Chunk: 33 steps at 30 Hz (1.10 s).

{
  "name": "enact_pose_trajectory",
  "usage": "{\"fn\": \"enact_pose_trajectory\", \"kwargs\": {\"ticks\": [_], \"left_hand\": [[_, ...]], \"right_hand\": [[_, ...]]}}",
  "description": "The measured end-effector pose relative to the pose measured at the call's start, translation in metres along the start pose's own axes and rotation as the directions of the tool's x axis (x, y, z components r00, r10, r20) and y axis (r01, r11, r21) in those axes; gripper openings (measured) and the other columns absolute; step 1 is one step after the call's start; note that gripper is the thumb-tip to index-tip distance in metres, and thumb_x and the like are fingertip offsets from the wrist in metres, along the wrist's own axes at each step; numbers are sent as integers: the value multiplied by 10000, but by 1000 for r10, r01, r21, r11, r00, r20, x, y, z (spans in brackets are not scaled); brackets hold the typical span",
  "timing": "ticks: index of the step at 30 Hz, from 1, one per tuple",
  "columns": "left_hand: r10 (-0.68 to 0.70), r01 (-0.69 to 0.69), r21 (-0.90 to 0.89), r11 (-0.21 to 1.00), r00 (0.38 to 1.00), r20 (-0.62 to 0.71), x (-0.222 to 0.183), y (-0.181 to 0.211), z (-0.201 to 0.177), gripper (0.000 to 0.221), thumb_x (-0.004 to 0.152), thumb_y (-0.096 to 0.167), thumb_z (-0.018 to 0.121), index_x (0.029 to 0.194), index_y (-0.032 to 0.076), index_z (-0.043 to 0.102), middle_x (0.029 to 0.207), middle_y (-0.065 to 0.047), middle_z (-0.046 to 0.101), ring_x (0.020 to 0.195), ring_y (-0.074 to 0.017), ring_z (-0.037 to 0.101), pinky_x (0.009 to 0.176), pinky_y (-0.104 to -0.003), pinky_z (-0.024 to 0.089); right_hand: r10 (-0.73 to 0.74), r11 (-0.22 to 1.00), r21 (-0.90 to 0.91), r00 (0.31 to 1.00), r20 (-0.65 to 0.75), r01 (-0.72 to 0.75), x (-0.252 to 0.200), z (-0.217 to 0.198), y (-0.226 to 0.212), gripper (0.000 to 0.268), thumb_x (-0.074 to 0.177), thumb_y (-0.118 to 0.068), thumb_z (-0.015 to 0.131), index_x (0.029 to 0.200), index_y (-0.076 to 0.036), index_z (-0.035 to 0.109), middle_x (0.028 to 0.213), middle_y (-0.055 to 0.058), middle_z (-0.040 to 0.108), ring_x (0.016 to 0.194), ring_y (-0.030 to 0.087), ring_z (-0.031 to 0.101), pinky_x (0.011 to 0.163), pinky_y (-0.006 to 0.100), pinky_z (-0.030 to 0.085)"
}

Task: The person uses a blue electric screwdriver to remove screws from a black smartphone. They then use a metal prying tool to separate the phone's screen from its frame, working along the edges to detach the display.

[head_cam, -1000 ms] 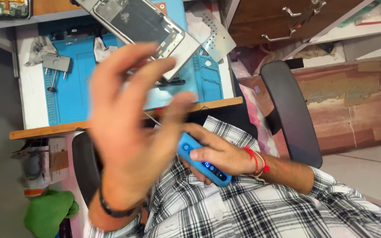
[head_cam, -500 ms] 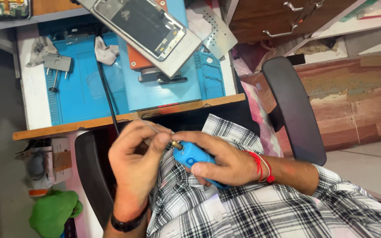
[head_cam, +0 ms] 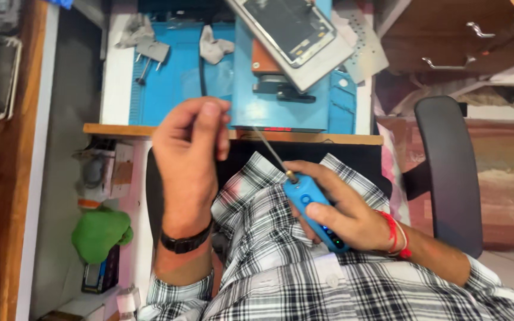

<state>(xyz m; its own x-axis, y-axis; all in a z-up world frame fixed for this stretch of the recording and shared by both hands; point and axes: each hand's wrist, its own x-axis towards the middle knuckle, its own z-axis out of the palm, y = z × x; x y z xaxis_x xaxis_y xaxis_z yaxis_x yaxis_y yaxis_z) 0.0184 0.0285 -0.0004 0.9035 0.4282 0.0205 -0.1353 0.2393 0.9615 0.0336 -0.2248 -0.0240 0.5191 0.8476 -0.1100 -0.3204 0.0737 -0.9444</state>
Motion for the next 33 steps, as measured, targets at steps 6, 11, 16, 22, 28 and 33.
{"fn": "enact_pose_trajectory", "kwargs": {"ticks": [6, 11, 16, 22, 28, 33], "left_hand": [[-88, 63, 97, 993, 957, 276, -13, -26, 9, 193, 1033, 154, 659, 1084, -11, 744, 943, 6, 714, 707, -28, 577, 586, -179, 445], [-42, 11, 104, 995, 952, 304, -19, -42, 12, 194, 1034, 128, 715, 1173, -1, 757, 906, 33, 680, 736, -20, 552, 643, -177, 438], [-168, 146, 97, 985, 942, 291, -15, -41, 12, 244, 1001, 168, 718, 1174, 0, 756, 858, 12, 710, 695, -13, 579, 582, -159, 450], [-180, 198, -24, 980, 928, 326, -14, -38, 15, 258, 1001, 155, 708, 1182, -26, 741, 985, -82, 782, 718, -43, 640, 576, -172, 488], [-162, 185, -38, 982, 932, 325, -12, -32, 13, 265, 1006, 153, 707, 1190, -36, 739, 1004, -96, 782, 718, -51, 640, 583, -172, 488], [-156, 176, -40, 984, 938, 310, -11, -30, 13, 264, 1001, 153, 709, 1182, -36, 739, 1006, -105, 785, 715, -55, 649, 574, -171, 491]], "right_hand": [[13, 987, 158, 998, -53, -5, 6, -2, -1, 631, 1025, -317, 508, 1544, -14, 317, 964, 174, 617, 624, 199, 651, 546, 311, 540], [114, 966, 237, 993, -40, -101, 13, -4, -7, 631, 982, -368, 523, 1462, 13, 377, 882, 190, 645, 642, 228, 682, 518, 327, 545], [69, 972, 229, 997, -45, -57, 14, 0, -9, 620, 1023, -386, 522, 1477, 16, 392, 857, 184, 631, 538, 196, 613, 500, 296, 501], [36, 988, 148, 999, -24, -32, 12, -4, -3, 627, 1036, -400, 515, 1503, -13, 356, 828, 167, 638, 546, 190, 622, 483, 291, 505], [25, 988, 151, 999, -21, -21, 11, -4, -1, 635, 1042, -393, 515, 1520, -15, 341, 857, 154, 641, 561, 191, 630, 484, 305, 525], [32, 990, 138, 999, -19, -29, 11, -3, -2, 650, 1038, -403, 514, 1529, -16, 338, 850, 151, 642, 560, 185, 631, 482, 301, 527]]}}
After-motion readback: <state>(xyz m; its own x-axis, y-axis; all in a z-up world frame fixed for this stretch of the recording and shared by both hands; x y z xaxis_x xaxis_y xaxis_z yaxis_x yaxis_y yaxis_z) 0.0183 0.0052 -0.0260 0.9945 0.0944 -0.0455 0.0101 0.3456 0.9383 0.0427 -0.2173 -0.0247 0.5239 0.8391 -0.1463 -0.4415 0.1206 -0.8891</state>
